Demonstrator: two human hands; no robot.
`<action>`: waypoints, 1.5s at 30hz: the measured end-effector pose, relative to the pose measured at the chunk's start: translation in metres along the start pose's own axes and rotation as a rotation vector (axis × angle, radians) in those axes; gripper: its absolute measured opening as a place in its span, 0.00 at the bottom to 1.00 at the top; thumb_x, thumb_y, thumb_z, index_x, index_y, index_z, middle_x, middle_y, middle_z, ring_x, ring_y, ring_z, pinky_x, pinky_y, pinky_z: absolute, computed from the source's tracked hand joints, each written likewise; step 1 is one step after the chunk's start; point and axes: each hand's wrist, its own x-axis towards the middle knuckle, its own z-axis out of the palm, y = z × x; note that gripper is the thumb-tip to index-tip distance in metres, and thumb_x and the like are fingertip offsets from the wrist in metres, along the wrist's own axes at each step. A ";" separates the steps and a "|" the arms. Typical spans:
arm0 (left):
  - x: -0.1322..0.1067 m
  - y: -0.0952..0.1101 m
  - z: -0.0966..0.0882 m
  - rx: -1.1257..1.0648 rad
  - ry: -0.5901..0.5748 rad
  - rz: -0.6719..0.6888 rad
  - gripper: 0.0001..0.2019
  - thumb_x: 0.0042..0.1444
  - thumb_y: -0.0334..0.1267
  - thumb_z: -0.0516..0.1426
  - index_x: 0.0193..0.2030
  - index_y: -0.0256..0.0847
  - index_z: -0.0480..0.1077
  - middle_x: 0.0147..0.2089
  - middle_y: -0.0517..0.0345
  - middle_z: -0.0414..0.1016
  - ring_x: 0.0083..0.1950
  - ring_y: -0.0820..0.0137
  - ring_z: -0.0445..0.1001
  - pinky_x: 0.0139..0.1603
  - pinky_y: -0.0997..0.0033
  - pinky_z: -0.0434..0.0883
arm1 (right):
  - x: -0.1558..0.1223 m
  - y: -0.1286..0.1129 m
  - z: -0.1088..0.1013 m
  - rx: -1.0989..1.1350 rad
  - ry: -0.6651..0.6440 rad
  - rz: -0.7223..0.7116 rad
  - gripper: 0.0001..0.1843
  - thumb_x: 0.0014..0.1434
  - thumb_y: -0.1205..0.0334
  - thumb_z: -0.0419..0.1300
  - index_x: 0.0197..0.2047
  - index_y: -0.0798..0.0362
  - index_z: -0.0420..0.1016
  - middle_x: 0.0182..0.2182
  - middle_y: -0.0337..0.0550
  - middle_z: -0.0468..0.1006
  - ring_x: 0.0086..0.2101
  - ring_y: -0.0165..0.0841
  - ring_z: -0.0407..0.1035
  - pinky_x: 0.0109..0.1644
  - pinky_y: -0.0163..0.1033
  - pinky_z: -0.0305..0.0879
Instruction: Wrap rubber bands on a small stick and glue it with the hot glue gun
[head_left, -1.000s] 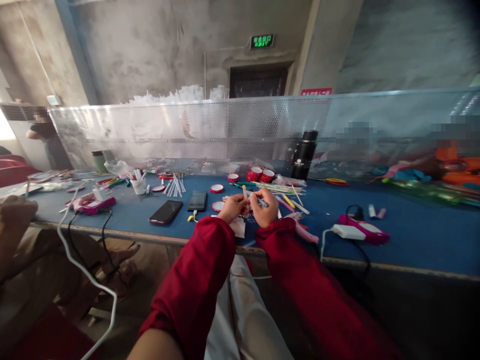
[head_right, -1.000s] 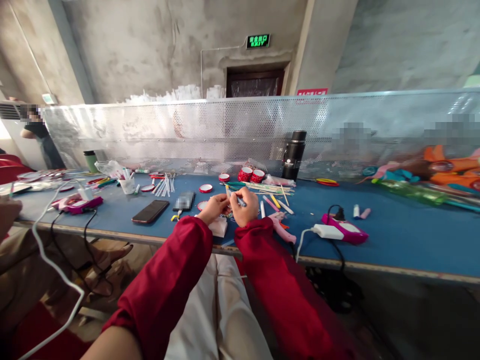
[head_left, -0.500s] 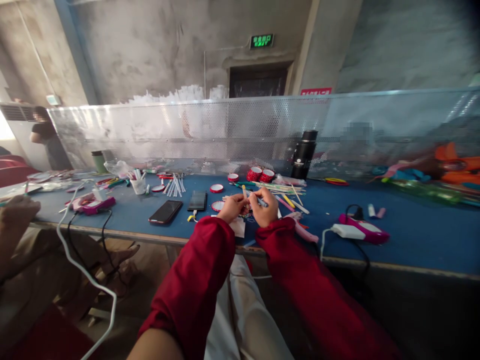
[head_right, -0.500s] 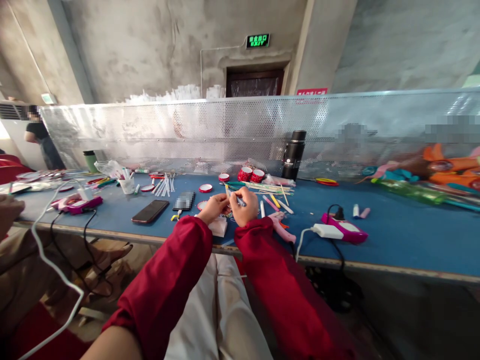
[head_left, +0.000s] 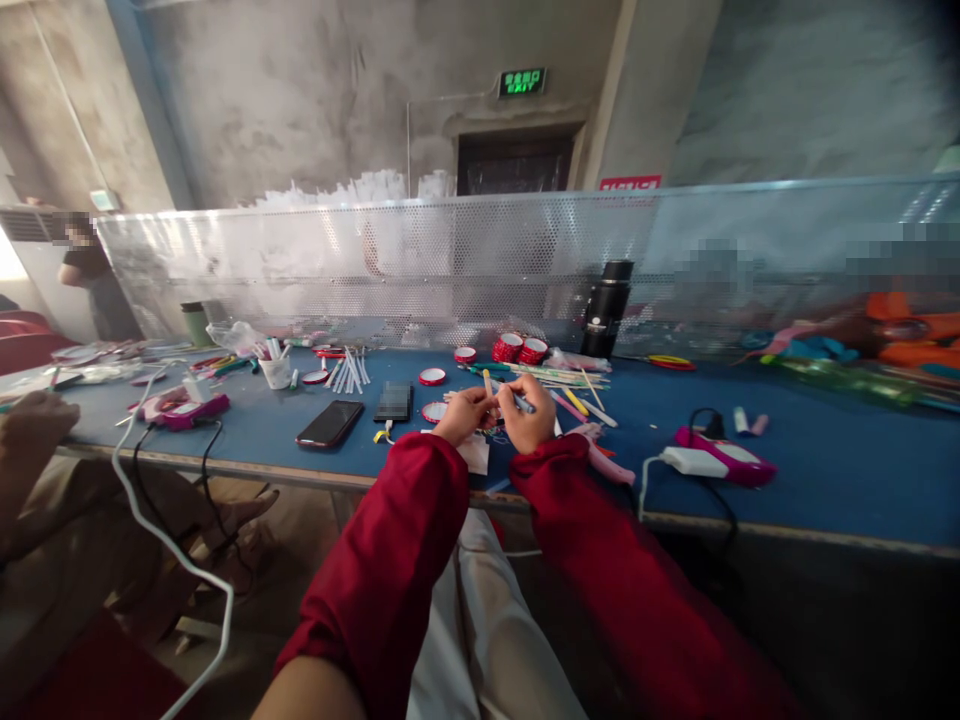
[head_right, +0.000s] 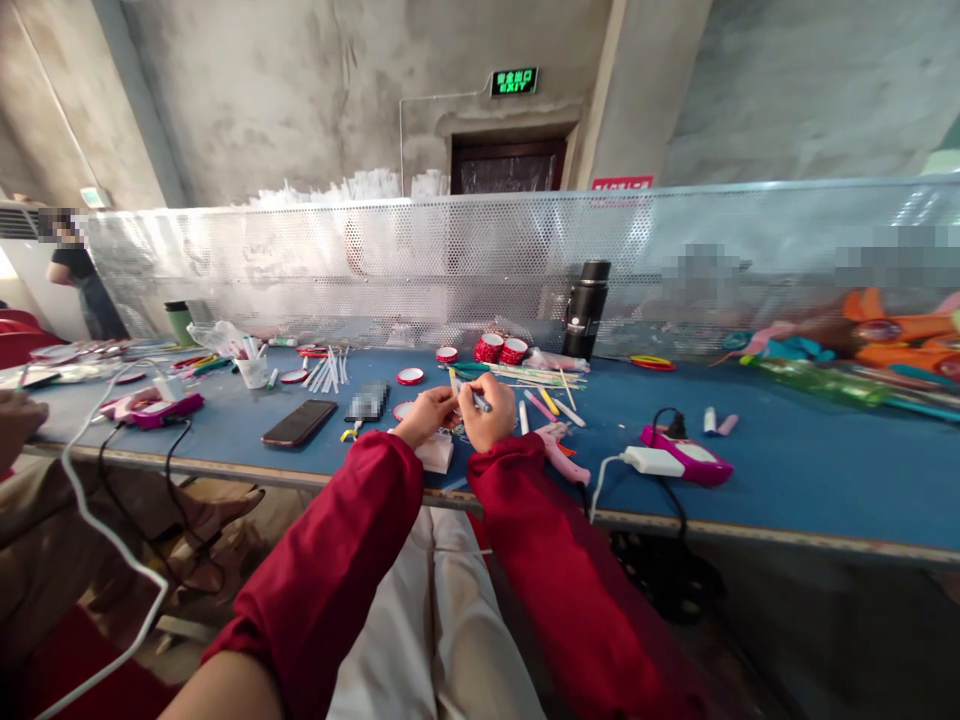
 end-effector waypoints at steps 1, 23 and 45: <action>0.000 0.000 0.000 -0.004 0.000 0.001 0.20 0.52 0.52 0.66 0.29 0.37 0.67 0.22 0.63 0.68 0.22 0.77 0.66 0.26 0.76 0.64 | 0.000 0.000 0.000 -0.005 0.003 -0.004 0.09 0.62 0.59 0.57 0.29 0.47 0.67 0.26 0.40 0.77 0.29 0.36 0.71 0.37 0.41 0.65; 0.002 -0.002 0.000 -0.017 -0.002 -0.003 0.18 0.54 0.49 0.65 0.29 0.37 0.67 0.23 0.63 0.68 0.22 0.78 0.65 0.25 0.77 0.62 | 0.000 0.000 0.001 -0.002 -0.003 0.024 0.09 0.61 0.58 0.57 0.29 0.48 0.67 0.25 0.39 0.76 0.28 0.35 0.69 0.35 0.39 0.63; 0.002 -0.003 0.000 -0.016 -0.007 0.000 0.17 0.54 0.48 0.64 0.29 0.37 0.67 0.22 0.64 0.67 0.21 0.78 0.65 0.25 0.77 0.62 | 0.000 -0.002 0.001 -0.015 0.010 0.006 0.09 0.62 0.59 0.57 0.29 0.47 0.67 0.24 0.39 0.76 0.27 0.35 0.69 0.34 0.39 0.63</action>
